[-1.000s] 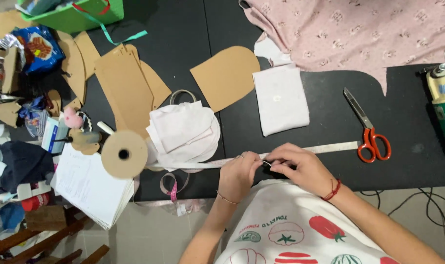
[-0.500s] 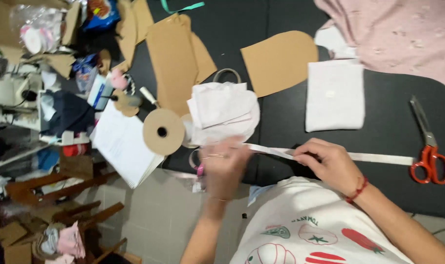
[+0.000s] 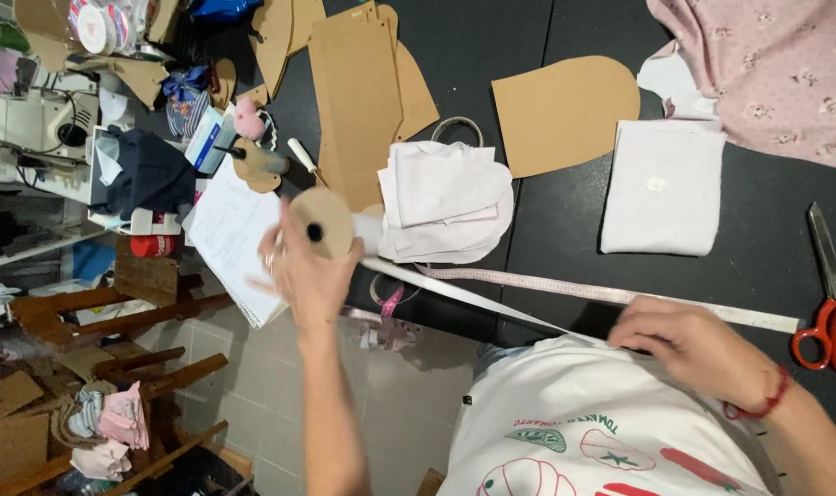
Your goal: The person uses a rotary cutter to trim a piece of white fabric on a black table. They then use scissors to cut a pink ribbon into small pieces and a white elastic band into strips. The person also handles and stacks white fabric pieces and a measuring tape.
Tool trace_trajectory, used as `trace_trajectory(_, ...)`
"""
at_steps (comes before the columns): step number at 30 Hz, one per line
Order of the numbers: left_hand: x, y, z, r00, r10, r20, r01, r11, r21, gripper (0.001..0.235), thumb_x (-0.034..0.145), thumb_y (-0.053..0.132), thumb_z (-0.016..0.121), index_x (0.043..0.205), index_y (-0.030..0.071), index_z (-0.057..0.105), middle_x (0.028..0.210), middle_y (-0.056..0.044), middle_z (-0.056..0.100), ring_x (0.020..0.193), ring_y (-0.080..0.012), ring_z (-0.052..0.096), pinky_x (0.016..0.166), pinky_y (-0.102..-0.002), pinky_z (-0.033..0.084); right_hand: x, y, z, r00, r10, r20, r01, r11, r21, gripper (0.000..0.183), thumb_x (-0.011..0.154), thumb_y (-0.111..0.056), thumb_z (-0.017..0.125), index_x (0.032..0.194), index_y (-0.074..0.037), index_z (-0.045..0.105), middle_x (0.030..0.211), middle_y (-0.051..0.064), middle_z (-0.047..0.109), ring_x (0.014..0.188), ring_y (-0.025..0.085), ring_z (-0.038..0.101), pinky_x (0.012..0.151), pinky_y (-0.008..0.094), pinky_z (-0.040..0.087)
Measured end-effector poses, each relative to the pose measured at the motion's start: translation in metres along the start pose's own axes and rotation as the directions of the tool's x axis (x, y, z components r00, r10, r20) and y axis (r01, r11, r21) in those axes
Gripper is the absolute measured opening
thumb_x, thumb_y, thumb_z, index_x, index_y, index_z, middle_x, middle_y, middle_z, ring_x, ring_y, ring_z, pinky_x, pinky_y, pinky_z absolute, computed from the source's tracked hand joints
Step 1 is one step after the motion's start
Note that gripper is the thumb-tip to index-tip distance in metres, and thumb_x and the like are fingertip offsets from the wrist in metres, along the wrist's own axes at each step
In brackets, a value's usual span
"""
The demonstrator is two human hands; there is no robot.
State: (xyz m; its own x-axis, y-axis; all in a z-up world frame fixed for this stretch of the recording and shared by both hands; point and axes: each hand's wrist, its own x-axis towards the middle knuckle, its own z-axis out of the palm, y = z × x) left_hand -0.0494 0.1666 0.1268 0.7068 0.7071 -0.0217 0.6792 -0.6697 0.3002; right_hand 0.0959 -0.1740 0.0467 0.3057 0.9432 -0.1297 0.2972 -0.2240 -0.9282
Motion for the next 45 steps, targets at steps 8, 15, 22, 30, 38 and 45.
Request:
trace_trajectory(8,-0.027,0.006,0.021,0.815,-0.555,-0.168,0.432,0.774,-0.464,0.112,0.058,0.039,0.077,0.135,0.028,-0.004,0.142,-0.015,-0.016,0.129,-0.0440,0.014,0.098,-0.056,0.014,-0.011,-0.008,-0.014,0.953,0.189,-0.238,-0.192,0.981,0.010,0.017,0.077,-0.006,0.053,0.074,-0.011,0.069,0.075,-0.002,0.066,0.067,0.009,0.061,0.065,0.019,0.044)
trace_trajectory(15,-0.046,-0.076,0.087,0.705,-0.693,-0.149,-0.081,0.130,-0.988,0.081,0.058,-0.014,0.031,0.131,0.018,0.024,0.133,-0.016,0.037,0.123,-0.0281,0.039,0.093,-0.053,0.032,-0.021,-0.011,-0.025,0.953,0.082,-0.292,-0.098,0.994,-0.042,0.016,0.078,-0.007,0.052,0.073,-0.011,0.067,0.074,-0.002,0.065,0.067,0.008,0.060,0.068,0.018,0.044)
trace_trajectory(22,-0.057,-0.070,0.123,0.767,-0.612,-0.195,0.341,0.645,-0.684,0.084,0.051,0.013,0.068,0.127,0.010,0.030,0.122,-0.010,0.046,0.111,-0.0233,0.045,0.093,-0.034,0.035,-0.041,0.000,-0.032,0.911,0.145,-0.386,-0.181,0.982,-0.058,0.012,0.079,-0.007,0.054,0.074,-0.005,0.065,0.076,0.004,0.063,0.071,0.012,0.058,0.068,0.021,0.042)
trace_trajectory(30,-0.024,-0.052,0.144,0.570,-0.719,-0.397,0.269,0.620,-0.737,0.099,0.051,0.025,0.082,0.128,0.004,0.023,0.127,-0.017,0.036,0.115,-0.0298,0.039,0.098,-0.038,0.030,-0.040,-0.014,-0.029,0.902,0.243,-0.357,-0.253,0.967,0.021,0.016,0.079,-0.008,0.053,0.073,-0.007,0.069,0.075,0.001,0.066,0.069,0.011,0.060,0.070,0.020,0.045)
trace_trajectory(38,-0.011,-0.070,0.153,0.749,-0.577,-0.325,0.142,0.620,-0.772,0.062,0.061,0.013,0.077,0.111,0.001,0.043,0.115,-0.017,0.049,0.107,-0.0272,0.049,0.094,-0.036,0.041,0.001,-0.065,-0.027,0.996,-0.044,-0.083,0.041,0.998,-0.047,0.016,0.075,-0.015,0.054,0.075,-0.013,0.069,0.075,-0.003,0.067,0.067,0.008,0.065,0.062,0.019,0.047)
trace_trajectory(45,-0.051,-0.064,0.153,0.708,-0.655,-0.265,0.254,0.587,-0.769,0.068,0.069,-0.008,0.061,0.129,0.011,0.035,0.128,-0.011,0.037,0.121,-0.0221,0.034,0.101,-0.037,0.031,0.127,-0.163,0.032,0.881,-0.221,0.418,0.313,0.936,-0.163,0.011,0.078,-0.005,0.051,0.074,-0.011,0.058,0.069,0.006,0.057,0.068,0.027,0.059,0.062,0.036,0.047)
